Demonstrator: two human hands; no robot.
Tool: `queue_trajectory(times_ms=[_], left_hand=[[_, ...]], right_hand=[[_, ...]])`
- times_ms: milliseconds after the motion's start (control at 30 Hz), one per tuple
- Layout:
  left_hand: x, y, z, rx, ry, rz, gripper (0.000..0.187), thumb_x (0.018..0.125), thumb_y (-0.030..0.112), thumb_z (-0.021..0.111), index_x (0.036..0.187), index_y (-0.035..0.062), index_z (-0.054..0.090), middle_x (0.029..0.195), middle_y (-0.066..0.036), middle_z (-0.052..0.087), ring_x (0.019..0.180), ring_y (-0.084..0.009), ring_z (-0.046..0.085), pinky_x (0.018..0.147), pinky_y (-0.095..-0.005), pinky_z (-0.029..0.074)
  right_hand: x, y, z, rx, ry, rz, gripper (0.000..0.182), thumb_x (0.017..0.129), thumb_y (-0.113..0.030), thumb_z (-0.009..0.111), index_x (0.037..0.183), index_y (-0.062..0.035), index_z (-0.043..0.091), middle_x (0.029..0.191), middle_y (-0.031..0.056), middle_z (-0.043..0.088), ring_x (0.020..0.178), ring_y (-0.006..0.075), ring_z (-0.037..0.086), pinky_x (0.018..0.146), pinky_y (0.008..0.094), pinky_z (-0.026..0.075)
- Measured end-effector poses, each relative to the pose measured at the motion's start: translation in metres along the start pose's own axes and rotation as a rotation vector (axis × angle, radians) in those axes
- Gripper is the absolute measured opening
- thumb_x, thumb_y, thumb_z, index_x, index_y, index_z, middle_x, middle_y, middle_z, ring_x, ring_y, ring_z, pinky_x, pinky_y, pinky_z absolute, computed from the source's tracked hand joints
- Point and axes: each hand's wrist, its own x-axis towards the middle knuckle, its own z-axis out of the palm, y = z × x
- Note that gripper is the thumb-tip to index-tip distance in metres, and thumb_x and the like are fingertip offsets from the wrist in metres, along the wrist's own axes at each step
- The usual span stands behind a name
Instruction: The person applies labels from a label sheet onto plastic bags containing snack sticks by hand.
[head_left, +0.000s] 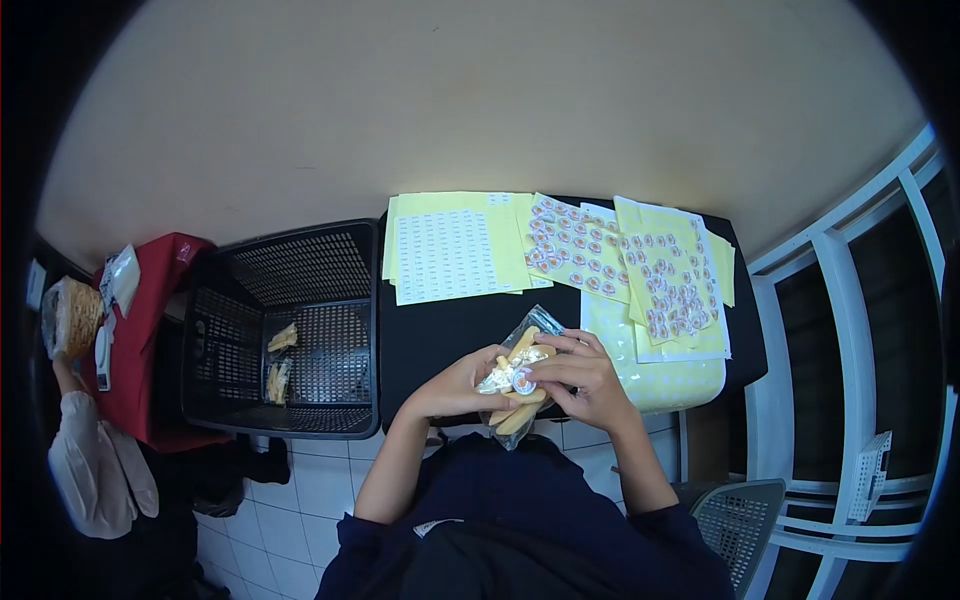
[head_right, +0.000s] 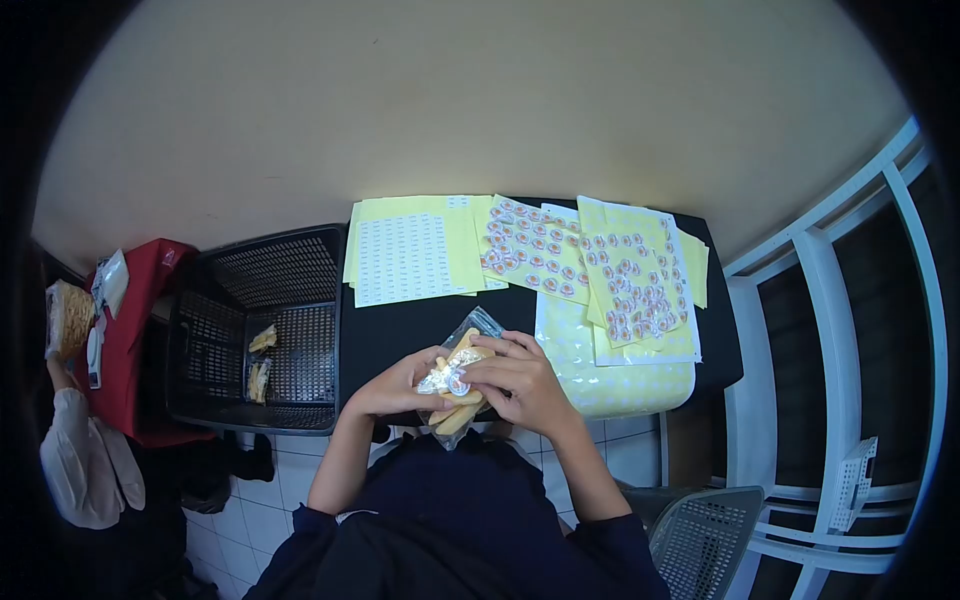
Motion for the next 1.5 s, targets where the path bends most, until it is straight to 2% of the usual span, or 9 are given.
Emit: queue_trajectory(times_ms=[600, 867, 1000, 1100, 1200, 1267, 1300, 1400, 1500], left_hand=[[-0.003, 0.007, 0.004, 0.064, 0.023, 0.033, 0.050, 0.069, 0.013, 0.071, 0.108, -0.0009, 0.042, 0.099, -0.007, 0.054, 0.095, -0.0113, 0.050, 0.084, -0.0247, 0.039], [-0.001, 0.011, 0.012, -0.061, 0.113, -0.010, 0.037, 0.081, 0.018, 0.060, 0.108, -0.0004, 0.042, 0.096, -0.006, 0.054, 0.091, -0.0093, 0.051, 0.079, -0.0225, 0.041], [0.000, 0.006, 0.013, 0.048, 0.147, 0.052, 0.033, 0.083, 0.016, 0.058, 0.108, 0.0005, 0.043, 0.097, -0.006, 0.054, 0.092, -0.0086, 0.050, 0.079, -0.0225, 0.041], [0.000, 0.008, 0.017, 0.045, 0.180, 0.115, 0.034, 0.083, 0.015, 0.058, 0.108, 0.0007, 0.042, 0.099, -0.006, 0.053, 0.093, -0.0082, 0.050, 0.079, -0.0227, 0.041], [-0.002, 0.014, 0.023, -0.022, 0.212, 0.148, 0.035, 0.082, 0.012, 0.058, 0.110, 0.0010, 0.040, 0.100, -0.005, 0.053, 0.094, -0.0077, 0.049, 0.079, -0.0225, 0.041], [-0.002, 0.017, 0.027, -0.023, 0.234, 0.200, 0.037, 0.082, 0.009, 0.058, 0.111, 0.0012, 0.038, 0.101, -0.006, 0.052, 0.094, -0.0083, 0.050, 0.078, -0.0229, 0.041], [-0.003, 0.018, 0.029, -0.023, 0.233, 0.199, 0.037, 0.082, 0.009, 0.058, 0.111, 0.0012, 0.038, 0.101, -0.006, 0.052, 0.094, -0.0083, 0.050, 0.078, -0.0229, 0.041], [-0.004, 0.022, 0.033, 0.007, 0.295, 0.237, 0.037, 0.081, 0.007, 0.058, 0.110, 0.0014, 0.037, 0.100, -0.007, 0.053, 0.093, -0.0093, 0.051, 0.077, -0.0238, 0.042], [-0.005, 0.025, 0.036, 0.017, 0.326, 0.260, 0.037, 0.080, 0.007, 0.059, 0.110, 0.0019, 0.037, 0.099, -0.008, 0.054, 0.092, -0.0103, 0.052, 0.077, -0.0246, 0.043]], right_hand=[[0.005, -0.007, -0.009, -0.167, -0.087, -0.128, 0.025, 0.061, -0.003, 0.064, 0.084, -0.0136, 0.064, 0.089, -0.0022, 0.063, 0.107, 0.0187, 0.051, 0.090, 0.0381, 0.036], [0.007, -0.011, -0.010, -0.263, -0.089, -0.180, 0.024, 0.063, -0.003, 0.062, 0.085, -0.0120, 0.062, 0.092, -0.0018, 0.061, 0.107, 0.0191, 0.050, 0.091, 0.0390, 0.035], [0.006, -0.014, -0.006, -0.235, -0.049, -0.126, 0.019, 0.065, -0.004, 0.061, 0.083, -0.0110, 0.062, 0.090, -0.0016, 0.061, 0.107, 0.0191, 0.050, 0.090, 0.0396, 0.035], [0.002, -0.014, 0.003, -0.171, 0.043, -0.092, 0.019, 0.067, -0.004, 0.061, 0.086, -0.0080, 0.060, 0.095, 0.0028, 0.059, 0.109, 0.0238, 0.048, 0.091, 0.0404, 0.034], [0.001, -0.019, 0.012, -0.074, 0.273, 0.073, 0.030, 0.066, -0.007, 0.064, 0.094, -0.0046, 0.054, 0.109, 0.0117, 0.051, 0.114, 0.0306, 0.040, 0.094, 0.0415, 0.031], [0.003, -0.027, 0.014, -0.155, 0.437, 0.217, 0.046, 0.063, -0.009, 0.068, 0.103, -0.0021, 0.047, 0.123, 0.0197, 0.036, 0.119, 0.0351, 0.031, 0.096, 0.0421, 0.028], [0.004, -0.027, 0.017, -0.155, 0.437, 0.219, 0.046, 0.063, -0.009, 0.068, 0.103, -0.0021, 0.047, 0.123, 0.0197, 0.036, 0.119, 0.0351, 0.031, 0.096, 0.0421, 0.028], [0.006, -0.026, 0.029, 0.319, 0.652, 0.343, 0.055, 0.062, -0.009, 0.069, 0.111, -0.0013, 0.043, 0.130, 0.0220, 0.024, 0.121, 0.0367, 0.027, 0.098, 0.0435, 0.025], [0.007, -0.027, 0.029, 0.215, 0.674, 0.287, 0.046, 0.062, -0.011, 0.069, 0.104, -0.0035, 0.050, 0.130, 0.0230, 0.026, 0.122, 0.0366, 0.026, 0.098, 0.0456, 0.023]])
